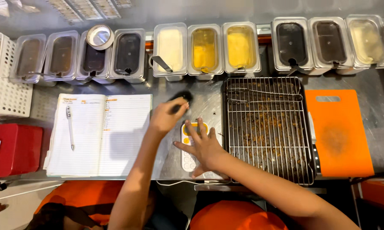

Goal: The person removes a cooked waffle from a waffle iron, places it on a wire rack, spreads a dark topping on half of it, folds it, and wraps it in an orange paper bag. The person then cleans the workstation with a cloth.

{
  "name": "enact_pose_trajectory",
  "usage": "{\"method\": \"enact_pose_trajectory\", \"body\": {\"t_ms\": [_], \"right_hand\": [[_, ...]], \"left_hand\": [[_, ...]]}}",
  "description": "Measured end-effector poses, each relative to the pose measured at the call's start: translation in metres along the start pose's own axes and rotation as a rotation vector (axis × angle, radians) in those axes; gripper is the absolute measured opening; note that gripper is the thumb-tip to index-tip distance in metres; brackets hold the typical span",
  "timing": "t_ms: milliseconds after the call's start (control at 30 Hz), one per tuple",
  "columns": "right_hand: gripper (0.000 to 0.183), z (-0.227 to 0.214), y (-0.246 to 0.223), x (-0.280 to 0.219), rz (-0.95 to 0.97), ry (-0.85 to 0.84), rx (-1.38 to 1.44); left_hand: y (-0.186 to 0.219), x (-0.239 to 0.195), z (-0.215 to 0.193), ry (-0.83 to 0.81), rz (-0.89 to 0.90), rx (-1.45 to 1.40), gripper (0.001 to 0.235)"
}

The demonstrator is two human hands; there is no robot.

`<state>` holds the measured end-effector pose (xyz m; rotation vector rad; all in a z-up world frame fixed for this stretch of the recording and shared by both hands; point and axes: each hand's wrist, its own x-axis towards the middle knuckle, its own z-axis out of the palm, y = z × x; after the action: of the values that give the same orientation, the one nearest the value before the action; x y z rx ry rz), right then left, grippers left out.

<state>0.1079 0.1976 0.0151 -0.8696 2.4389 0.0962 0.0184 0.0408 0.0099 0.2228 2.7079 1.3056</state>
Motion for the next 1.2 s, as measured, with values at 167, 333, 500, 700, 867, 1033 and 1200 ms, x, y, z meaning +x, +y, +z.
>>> {"method": "enact_pose_trajectory", "body": {"t_ms": [167,333,500,700,867,1033,1200], "right_hand": [[0.101,0.015,0.020,0.006,0.033,0.397,0.255],[0.095,0.026,0.023,0.021,0.156,0.320,0.243],[0.086,0.027,0.023,0.013,0.135,0.399,0.359],[0.128,0.000,0.037,-0.014,-0.112,0.029,0.084],[0.114,0.015,0.050,0.020,-0.406,0.350,-0.346],[0.096,0.008,0.054,0.045,-0.661,0.387,-0.530],[0.111,-0.041,0.037,0.046,-0.754,0.069,-0.576]], "left_hand": [[-0.003,-0.039,-0.039,0.293,0.379,-0.073,0.017],[-0.006,-0.077,-0.010,0.305,0.068,-0.020,0.017],[-0.012,-0.105,-0.013,0.344,-0.238,-0.261,0.022],[-0.004,-0.175,-0.013,0.582,-0.278,-0.322,0.023],[0.014,-0.205,-0.031,0.686,-0.464,-0.270,0.027],[0.018,-0.232,-0.047,0.783,-0.362,-0.320,0.027],[0.004,-0.274,-0.046,0.932,-0.221,-0.492,0.029]]}}
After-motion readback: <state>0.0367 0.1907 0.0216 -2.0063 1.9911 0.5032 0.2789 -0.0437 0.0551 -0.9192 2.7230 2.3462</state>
